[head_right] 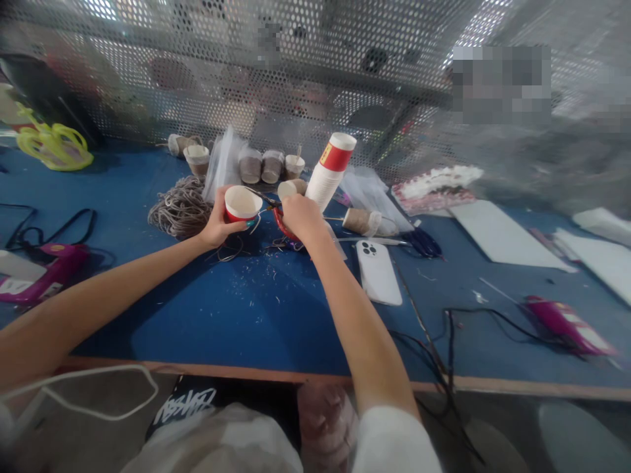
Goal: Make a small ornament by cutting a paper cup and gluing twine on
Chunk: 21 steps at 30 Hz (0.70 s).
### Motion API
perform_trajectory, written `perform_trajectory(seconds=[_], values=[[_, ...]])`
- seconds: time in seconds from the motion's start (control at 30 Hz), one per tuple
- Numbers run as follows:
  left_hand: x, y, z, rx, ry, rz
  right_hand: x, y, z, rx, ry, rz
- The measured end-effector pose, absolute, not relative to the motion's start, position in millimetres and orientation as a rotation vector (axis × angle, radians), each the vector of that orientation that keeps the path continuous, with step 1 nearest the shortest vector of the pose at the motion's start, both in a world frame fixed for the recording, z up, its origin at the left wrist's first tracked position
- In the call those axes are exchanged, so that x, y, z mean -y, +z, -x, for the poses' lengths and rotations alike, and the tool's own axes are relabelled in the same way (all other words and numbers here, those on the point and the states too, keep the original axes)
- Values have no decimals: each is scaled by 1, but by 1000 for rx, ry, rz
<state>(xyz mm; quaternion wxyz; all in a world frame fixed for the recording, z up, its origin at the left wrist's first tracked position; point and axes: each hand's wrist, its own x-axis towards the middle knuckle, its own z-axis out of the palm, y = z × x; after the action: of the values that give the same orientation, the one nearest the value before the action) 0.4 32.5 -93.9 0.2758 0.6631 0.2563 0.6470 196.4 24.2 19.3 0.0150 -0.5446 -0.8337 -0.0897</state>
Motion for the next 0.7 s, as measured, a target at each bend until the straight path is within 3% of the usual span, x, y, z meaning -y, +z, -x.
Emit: perform_trajectory(seconds=[0.7], values=[[-15,-71,-10,-729,1611,-1438,-23,23,-196,2682,-335,1674]])
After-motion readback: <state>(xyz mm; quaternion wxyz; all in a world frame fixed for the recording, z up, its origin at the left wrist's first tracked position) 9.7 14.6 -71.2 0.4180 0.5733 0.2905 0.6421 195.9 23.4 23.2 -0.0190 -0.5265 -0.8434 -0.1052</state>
